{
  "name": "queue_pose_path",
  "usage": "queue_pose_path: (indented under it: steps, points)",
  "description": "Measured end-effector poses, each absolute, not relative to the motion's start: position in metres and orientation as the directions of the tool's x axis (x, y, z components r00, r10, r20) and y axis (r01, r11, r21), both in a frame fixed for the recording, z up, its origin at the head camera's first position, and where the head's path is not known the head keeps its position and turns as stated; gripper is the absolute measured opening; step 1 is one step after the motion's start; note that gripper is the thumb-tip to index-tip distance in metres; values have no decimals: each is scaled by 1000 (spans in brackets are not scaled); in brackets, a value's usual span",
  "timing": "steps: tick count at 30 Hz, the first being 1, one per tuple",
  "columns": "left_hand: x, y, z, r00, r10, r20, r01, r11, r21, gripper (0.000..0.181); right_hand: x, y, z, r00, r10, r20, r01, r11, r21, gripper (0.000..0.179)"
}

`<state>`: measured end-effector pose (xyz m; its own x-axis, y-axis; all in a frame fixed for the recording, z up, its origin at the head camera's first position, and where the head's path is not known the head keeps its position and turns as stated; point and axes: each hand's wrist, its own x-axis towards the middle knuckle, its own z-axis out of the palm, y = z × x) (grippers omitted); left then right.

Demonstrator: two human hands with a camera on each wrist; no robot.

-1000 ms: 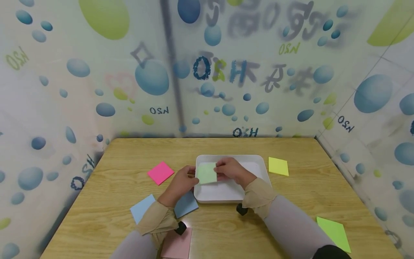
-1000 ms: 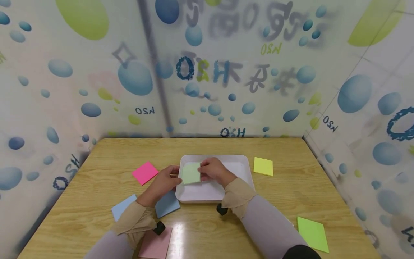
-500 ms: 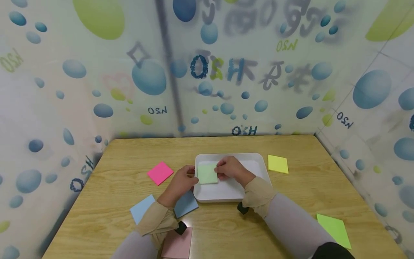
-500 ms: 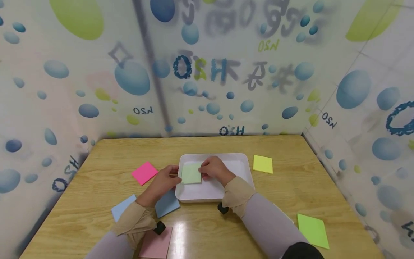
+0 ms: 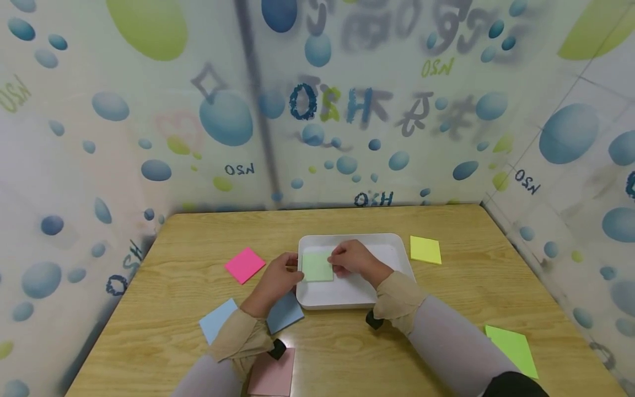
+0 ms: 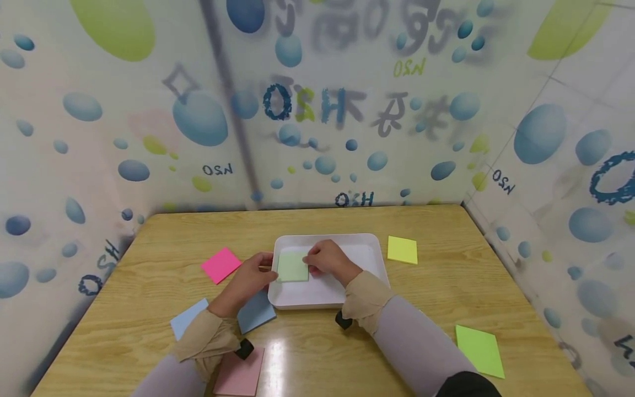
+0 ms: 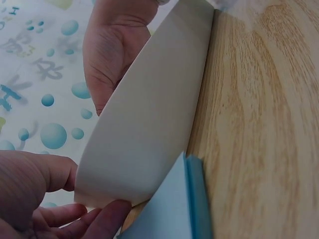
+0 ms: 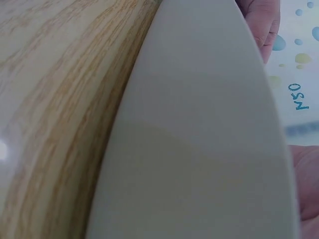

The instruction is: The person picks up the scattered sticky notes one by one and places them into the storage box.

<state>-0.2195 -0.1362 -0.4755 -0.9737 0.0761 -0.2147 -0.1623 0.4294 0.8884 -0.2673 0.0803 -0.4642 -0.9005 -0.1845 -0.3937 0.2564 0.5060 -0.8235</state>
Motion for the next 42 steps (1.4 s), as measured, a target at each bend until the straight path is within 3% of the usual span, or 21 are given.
queue_pose_path:
  steps: [21,42]
  points:
    - [-218,-137,-472,-973,74,-221,-172,409,896,50,-256,102,-441,-908,-234,-348,178,535,-826,30]
    - [-219,-135,-473,-971,74,-228,-180,407,896,51,-214,216,-408,-948,-203,-246,69,622,-780,47]
